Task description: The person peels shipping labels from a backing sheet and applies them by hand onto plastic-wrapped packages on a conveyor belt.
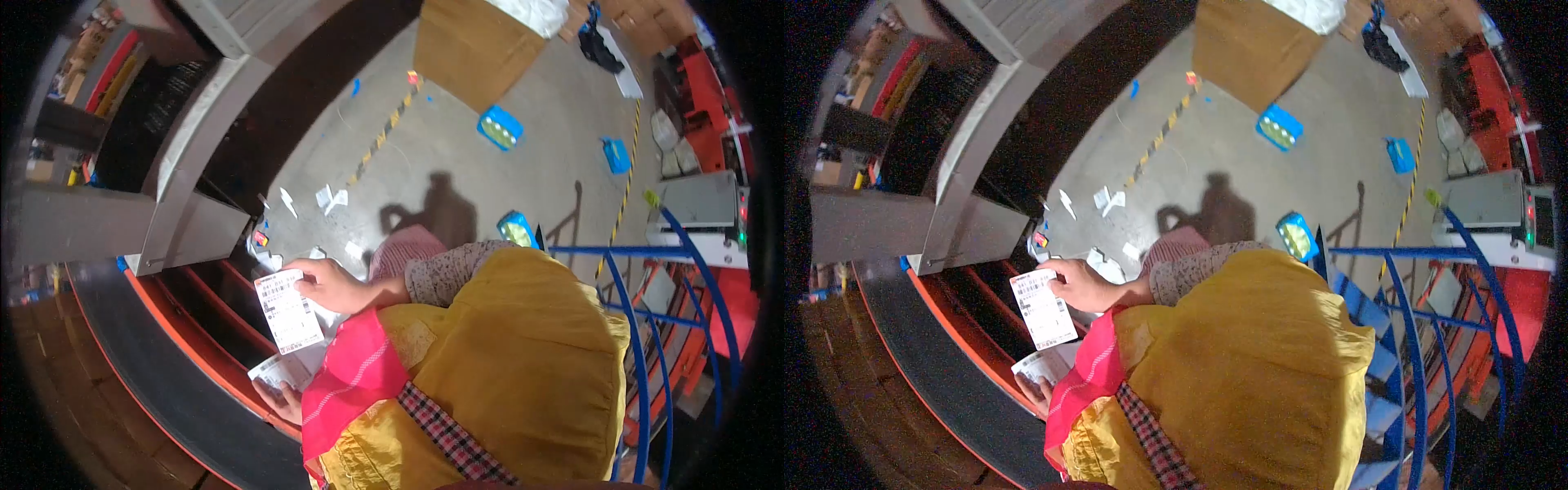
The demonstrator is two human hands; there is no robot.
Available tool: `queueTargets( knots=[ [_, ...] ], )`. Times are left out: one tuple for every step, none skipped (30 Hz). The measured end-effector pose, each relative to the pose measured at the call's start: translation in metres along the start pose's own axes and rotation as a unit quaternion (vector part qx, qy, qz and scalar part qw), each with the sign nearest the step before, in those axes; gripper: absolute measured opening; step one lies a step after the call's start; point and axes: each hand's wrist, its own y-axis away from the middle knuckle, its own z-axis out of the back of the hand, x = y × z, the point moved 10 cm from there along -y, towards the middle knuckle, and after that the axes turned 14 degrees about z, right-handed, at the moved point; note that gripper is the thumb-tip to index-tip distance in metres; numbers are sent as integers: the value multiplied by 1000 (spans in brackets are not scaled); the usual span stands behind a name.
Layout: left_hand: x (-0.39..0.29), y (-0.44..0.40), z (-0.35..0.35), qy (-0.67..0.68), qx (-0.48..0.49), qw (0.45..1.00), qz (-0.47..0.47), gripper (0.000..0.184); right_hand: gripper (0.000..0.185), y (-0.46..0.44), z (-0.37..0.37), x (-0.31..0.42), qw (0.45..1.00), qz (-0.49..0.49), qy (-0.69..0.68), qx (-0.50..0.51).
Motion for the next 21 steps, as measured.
queueTargets(
  knots=[
    [-1,-7,-5,-1,22,1000,7,56,29,0,2,-3,1000,-4,7,-22],
    [0,-8,-14,-3,44,999,12,55,29,5,11,-4,999,-5,13,-44],
    [-2,-5,-25,10,67,998,10,53,28,10,19,-3,998,-27,14,-50],
    [3,-11,-29,-16,110,994,0,51,28,17,24,-8,997,-32,17,-67],
    [7,-11,-35,-14,128,991,17,51,29,25,32,-13,996,-36,19,-85],
    [10,-11,-44,-12,146,989,34,51,29,33,39,-19,994,-41,22,-103],
    [12,-8,-52,-9,167,984,52,52,30,43,47,-26,991,-52,20,-123],
    [19,-9,-56,-4,190,979,67,53,29,52,55,-26,988,-62,32,-139],
    [23,-10,-58,-13,202,976,74,53,29,61,61,-27,984,-80,32,-153],
    [26,-10,-64,-18,215,973,81,53,28,70,67,-28,981,-96,35,-166],
    [27,-10,-67,-11,224,971,86,53,28,77,68,-30,979,-93,32,-178],
    [26,-7,-71,-5,232,968,91,53,27,86,69,-34,977,-90,28,-191],
    [25,-4,-74,2,240,966,95,54,27,95,70,-35,975,-85,25,-202],
    [25,-2,-76,4,246,964,101,54,27,103,73,-31,972,-84,32,-218],
    [22,0,-79,7,251,962,107,54,26,109,77,-24,968,-82,38,-233],
    [22,1,-78,9,257,960,110,54,26,117,79,-19,965,-78,45,-247],
    [22,1,-76,18,264,958,105,55,26,124,79,-15,964,-73,47,-253],
    [23,-1,-76,29,272,957,101,55,26,131,80,-14,963,-67,50,-257],
    [24,-1,-77,42,280,954,96,55,26,137,83,-10,962,-61,56,-260],
    [27,-2,-77,55,282,953,97,56,27,144,85,-5,957,-74,82,-267],
    [28,-2,-75,64,284,951,99,56,27,151,86,4,951,-89,107,-276]
  ],
)
